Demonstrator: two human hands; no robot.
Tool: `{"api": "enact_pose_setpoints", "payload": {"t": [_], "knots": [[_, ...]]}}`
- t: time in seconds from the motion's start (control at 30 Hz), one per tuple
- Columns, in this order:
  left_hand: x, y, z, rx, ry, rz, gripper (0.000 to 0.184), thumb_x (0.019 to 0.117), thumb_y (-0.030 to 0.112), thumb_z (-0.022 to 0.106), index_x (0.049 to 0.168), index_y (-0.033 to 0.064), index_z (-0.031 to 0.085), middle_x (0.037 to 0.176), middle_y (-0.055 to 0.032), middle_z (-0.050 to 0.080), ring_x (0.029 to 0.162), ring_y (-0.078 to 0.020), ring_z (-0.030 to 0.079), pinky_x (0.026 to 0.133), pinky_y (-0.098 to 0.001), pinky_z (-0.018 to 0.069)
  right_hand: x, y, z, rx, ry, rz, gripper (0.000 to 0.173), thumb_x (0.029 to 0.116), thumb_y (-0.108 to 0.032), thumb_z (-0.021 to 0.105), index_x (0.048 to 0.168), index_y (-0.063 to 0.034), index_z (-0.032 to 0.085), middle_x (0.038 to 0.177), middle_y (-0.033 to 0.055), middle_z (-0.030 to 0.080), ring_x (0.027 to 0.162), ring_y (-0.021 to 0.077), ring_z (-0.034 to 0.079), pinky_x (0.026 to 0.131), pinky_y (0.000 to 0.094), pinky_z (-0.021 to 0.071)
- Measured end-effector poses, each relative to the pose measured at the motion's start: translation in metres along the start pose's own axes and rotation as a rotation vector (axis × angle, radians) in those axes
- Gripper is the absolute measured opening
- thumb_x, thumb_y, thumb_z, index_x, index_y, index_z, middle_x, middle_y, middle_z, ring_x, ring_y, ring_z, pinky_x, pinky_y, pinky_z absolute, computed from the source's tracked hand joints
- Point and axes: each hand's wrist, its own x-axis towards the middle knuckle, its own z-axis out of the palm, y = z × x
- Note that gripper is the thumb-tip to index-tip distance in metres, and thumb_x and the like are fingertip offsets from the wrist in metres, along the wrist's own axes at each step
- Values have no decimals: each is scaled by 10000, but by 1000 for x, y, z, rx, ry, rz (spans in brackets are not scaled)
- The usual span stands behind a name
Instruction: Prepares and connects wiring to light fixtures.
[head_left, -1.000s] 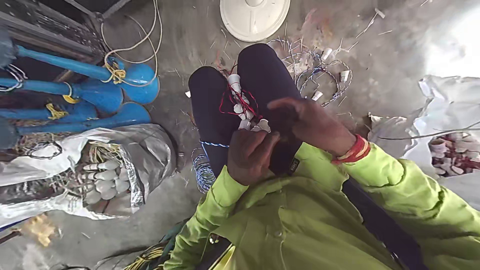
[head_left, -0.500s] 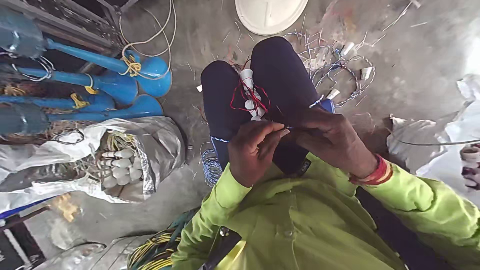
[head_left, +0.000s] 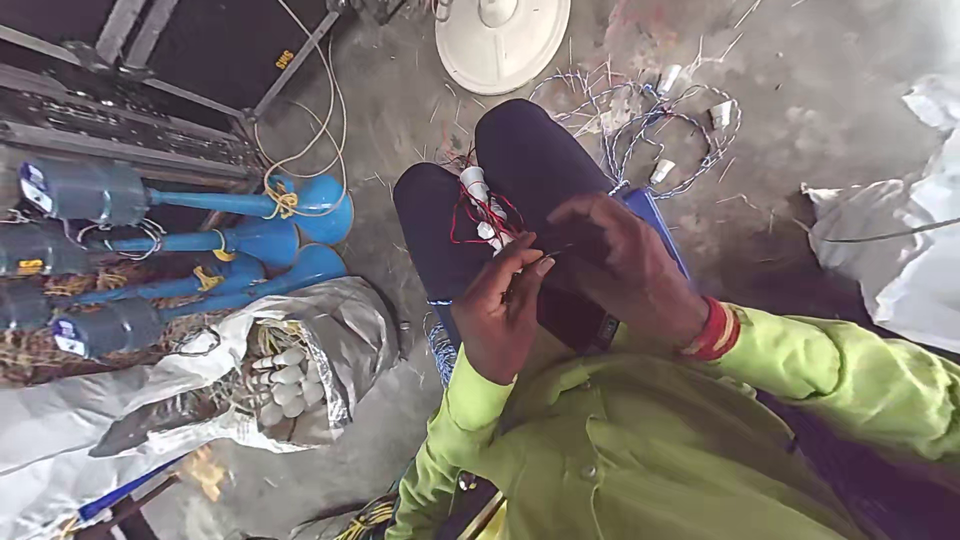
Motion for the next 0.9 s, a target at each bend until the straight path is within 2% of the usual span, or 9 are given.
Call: {"api": "enact_pose_setpoints", "payload": {"t": [0.1, 0.17, 0.27, 0.3, 0.43, 0.57, 0.7, 0.83, 0.9], "knots": [[1, 2, -1, -192, 30, -87, 164, 936, -22, 691, 1095, -43, 727, 1114, -90, 753, 917, -118, 740, 795, -289, 638, 1, -3, 0, -160, 45, -64, 331, 893, -106, 655, 1224, -90, 667, 1051, 37, 719, 882, 171, 646, 754, 359, 538], [2, 2, -1, -267, 41, -104, 172, 930, -33, 692, 1095, -18, 735, 1071, -50, 761, 881, -90, 733, 780, -276, 634, 2, -4, -1, -236, 60, -113, 231, 883, -92, 632, 1089, -95, 737, 968, 41, 716, 847, 186, 625, 742, 358, 502], [1, 1, -2, -303, 50, -89, 169, 927, -36, 692, 1085, -4, 742, 1022, -35, 765, 876, -93, 732, 767, -275, 633, 6, -2, -5, -263, 40, -191, 148, 880, -132, 645, 962, -100, 764, 912, 44, 735, 888, 199, 654, 840, 397, 484], [1, 0, -3, -304, 45, -71, 164, 929, -31, 693, 1083, -6, 745, 1042, -48, 769, 927, -116, 743, 796, -287, 638, 7, -1, -7, -248, 22, -195, 159, 882, -148, 643, 971, -102, 767, 923, 38, 739, 898, 185, 657, 851, 395, 484], [0, 0, -6, -293, 7, 27, 141, 938, -9, 691, 1064, -48, 742, 1154, -151, 747, 1120, -245, 718, 934, -378, 620, 9, -2, -11, -26, -93, -27, 170, 895, -133, 650, 1056, -95, 691, 884, -25, 694, 730, 38, 638, 627, 238, 548], [0, 0, -9, -227, -8, 111, 122, 918, -36, 701, 1026, -72, 743, 1197, -196, 728, 1129, -262, 716, 934, -372, 621, 9, 0, -11, 116, -169, 35, 362, 924, -78, 625, 1285, -55, 600, 1029, 19, 711, 836, 52, 685, 716, 247, 597], [0, -1, -9, -237, -8, 180, 102, 913, -31, 712, 1005, -42, 753, 1209, -190, 727, 1197, -288, 685, 991, -406, 600, 9, 0, -10, 80, -180, -70, 249, 945, -76, 556, 1121, -101, 729, 952, -55, 719, 787, -19, 648, 677, 187, 557], [3, -1, -5, -320, -2, 124, 100, 898, 2, 738, 996, -8, 757, 1331, -185, 663, 1276, -291, 625, 1017, -402, 577, 6, 4, -4, 135, -93, -109, 231, 987, -91, 529, 1146, -65, 695, 983, -31, 703, 871, 22, 659, 772, 213, 573], [4, -2, -3, -354, 18, 66, 94, 892, 53, 753, 978, 18, 764, 1391, -169, 604, 1307, -269, 582, 1036, -382, 557, 7, 4, -2, 100, -63, -128, 222, 991, -95, 523, 1144, -59, 680, 958, -27, 693, 884, 49, 627, 842, 284, 511]]}}
